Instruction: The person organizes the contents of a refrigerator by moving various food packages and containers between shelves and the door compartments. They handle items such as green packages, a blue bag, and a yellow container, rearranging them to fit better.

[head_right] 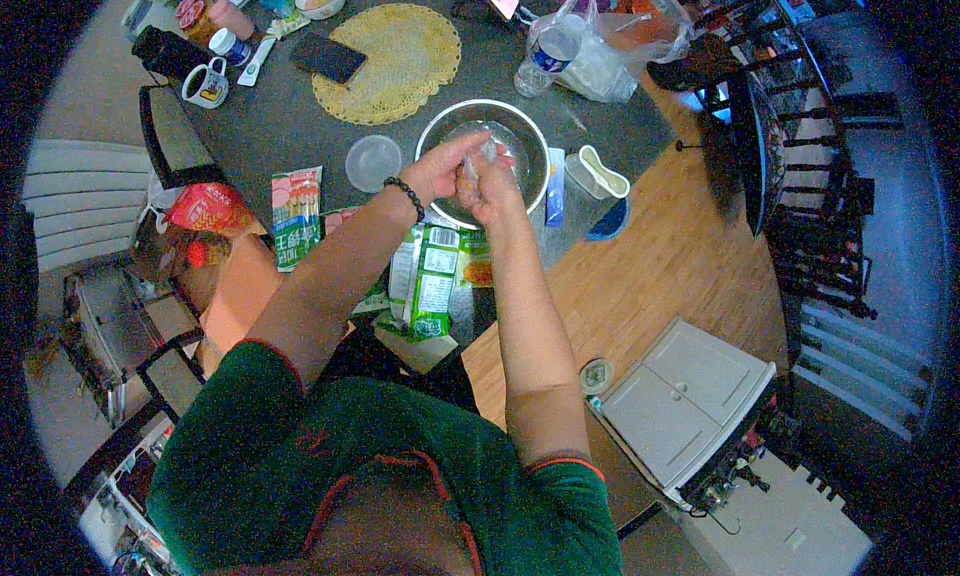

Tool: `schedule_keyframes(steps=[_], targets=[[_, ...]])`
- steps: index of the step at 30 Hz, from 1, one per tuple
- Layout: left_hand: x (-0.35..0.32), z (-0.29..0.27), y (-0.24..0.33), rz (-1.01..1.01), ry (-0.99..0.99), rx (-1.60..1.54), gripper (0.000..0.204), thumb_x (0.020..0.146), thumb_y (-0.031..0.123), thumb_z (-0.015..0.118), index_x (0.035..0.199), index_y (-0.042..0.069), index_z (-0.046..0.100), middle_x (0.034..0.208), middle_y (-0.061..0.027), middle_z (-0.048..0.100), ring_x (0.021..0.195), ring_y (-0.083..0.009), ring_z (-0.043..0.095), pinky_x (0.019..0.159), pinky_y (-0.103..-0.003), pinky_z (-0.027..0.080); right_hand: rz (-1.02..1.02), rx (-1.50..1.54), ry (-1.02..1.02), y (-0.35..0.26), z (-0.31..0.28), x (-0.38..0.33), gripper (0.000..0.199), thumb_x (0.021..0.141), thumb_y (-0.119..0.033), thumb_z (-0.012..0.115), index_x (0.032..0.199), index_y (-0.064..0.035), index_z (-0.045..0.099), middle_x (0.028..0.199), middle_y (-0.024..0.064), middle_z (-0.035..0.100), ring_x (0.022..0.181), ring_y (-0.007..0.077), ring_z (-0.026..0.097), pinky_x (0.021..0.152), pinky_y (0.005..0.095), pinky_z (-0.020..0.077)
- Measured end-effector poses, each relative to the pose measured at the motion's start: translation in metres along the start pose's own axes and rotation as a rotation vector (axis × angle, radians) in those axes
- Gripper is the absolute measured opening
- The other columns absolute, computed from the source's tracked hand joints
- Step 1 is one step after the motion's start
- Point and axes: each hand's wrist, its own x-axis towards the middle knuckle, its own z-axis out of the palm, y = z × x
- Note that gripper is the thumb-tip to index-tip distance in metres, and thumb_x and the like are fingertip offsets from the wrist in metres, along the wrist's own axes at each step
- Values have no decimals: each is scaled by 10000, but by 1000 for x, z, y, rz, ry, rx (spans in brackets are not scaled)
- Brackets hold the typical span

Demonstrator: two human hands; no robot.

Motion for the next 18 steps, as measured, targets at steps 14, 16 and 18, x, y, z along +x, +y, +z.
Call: schedule_keyframes(steps=[14, 16, 18], targets=[[29, -5, -4, 122, 249, -29, 121, 891, 160, 528, 844, 49, 545, 811, -130, 618, 735, -259, 609, 688, -413, 512, -609, -1537, 196, 8, -4, 9, 345, 913, -199, 423, 806, 76, 601, 780, 314, 594, 770, 454, 602, 665, 516, 483], [28, -5, -2, 120, 265, -3, 77, 864, 111, 525, 817, 52, 541, 798, -127, 612, 719, -255, 603, 670, -416, 512, -569, -1638, 178, 5, -1, 4, 301, 889, -173, 429, 828, 70, 597, 816, 295, 616, 790, 435, 619, 682, 510, 502], [25, -1, -2, 101, 264, 12, 64, 849, 102, 523, 805, 58, 534, 779, -119, 603, 700, -248, 594, 667, -409, 511, -593, -1655, 193, 7, -3, 4, 287, 874, -170, 443, 824, 66, 599, 811, 295, 615, 788, 430, 622, 683, 508, 503]])
